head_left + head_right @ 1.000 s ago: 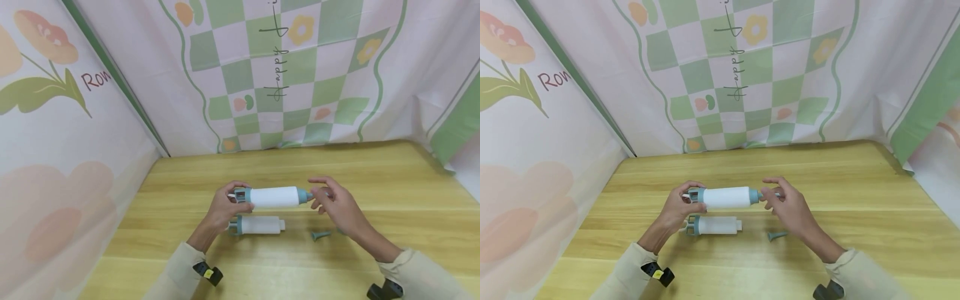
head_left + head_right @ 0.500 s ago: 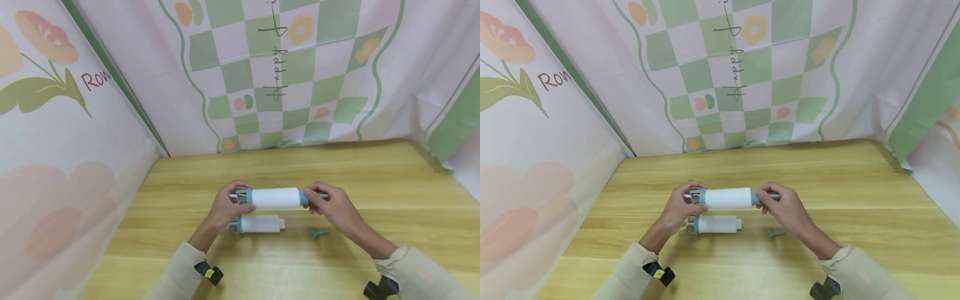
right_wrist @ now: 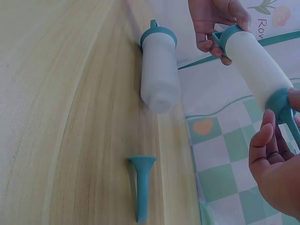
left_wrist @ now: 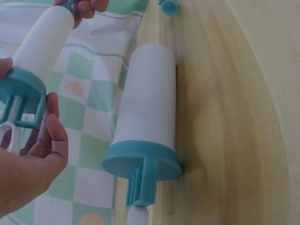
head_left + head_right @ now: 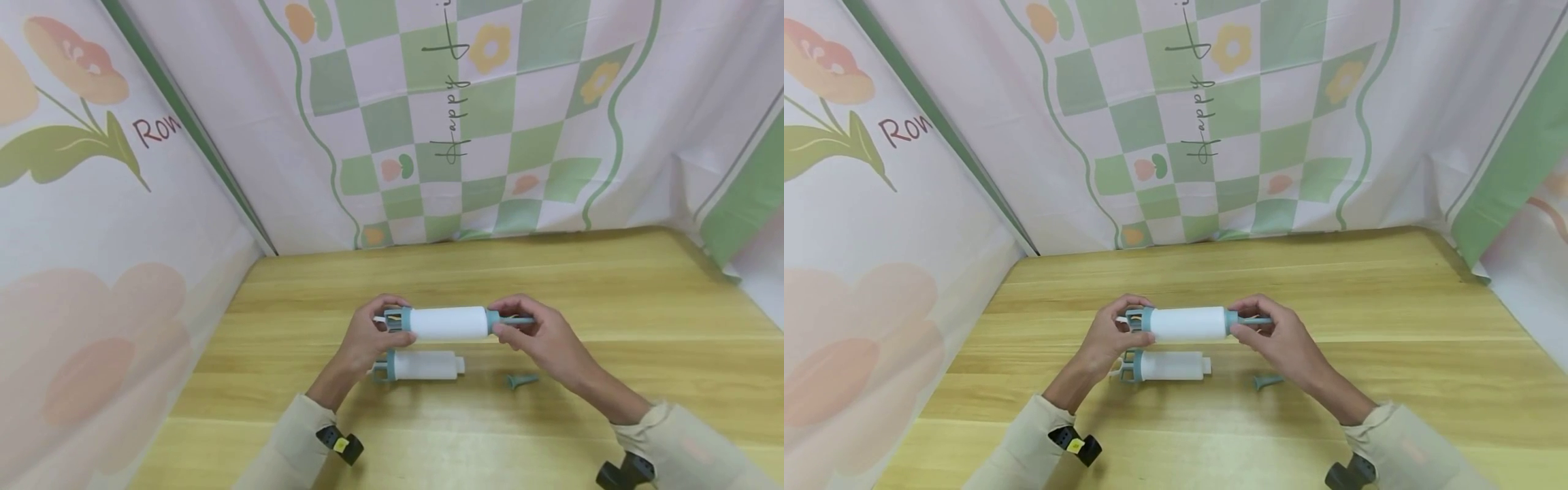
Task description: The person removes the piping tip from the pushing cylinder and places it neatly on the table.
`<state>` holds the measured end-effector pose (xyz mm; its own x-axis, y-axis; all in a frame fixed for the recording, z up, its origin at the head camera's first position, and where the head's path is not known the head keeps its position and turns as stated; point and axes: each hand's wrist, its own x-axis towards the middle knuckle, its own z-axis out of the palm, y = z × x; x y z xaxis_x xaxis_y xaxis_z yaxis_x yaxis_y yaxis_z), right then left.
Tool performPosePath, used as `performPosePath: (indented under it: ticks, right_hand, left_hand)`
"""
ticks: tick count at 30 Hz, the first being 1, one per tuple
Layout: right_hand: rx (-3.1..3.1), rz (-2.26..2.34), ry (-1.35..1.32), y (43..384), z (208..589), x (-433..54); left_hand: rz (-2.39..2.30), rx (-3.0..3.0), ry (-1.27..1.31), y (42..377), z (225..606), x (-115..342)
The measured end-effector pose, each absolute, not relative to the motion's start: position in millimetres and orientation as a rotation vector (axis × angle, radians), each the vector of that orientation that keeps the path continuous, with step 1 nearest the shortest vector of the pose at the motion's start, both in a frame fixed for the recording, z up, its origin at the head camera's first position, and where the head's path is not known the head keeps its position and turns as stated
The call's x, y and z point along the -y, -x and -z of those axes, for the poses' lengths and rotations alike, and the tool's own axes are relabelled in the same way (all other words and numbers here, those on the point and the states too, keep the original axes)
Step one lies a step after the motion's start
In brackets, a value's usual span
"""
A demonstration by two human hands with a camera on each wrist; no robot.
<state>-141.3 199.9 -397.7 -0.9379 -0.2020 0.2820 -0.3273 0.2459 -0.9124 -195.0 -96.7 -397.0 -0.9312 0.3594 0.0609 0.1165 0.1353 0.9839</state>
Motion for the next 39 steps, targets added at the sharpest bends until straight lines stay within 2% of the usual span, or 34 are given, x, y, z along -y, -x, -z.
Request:
performPosePath:
  ticks: [25,39]
  right_hand:
    - [2.558,-1.538,-0.456,136.6,394.2,-197.7]
    - [2.446,-1.608,-0.479,139.2,397.7,-198.7]
  left_hand:
    - [-1.876,-2.229,-0.521,196.1,402.1,97.6]
    - [-1.869,-2.231,-0.475,196.5,403.7,98.3]
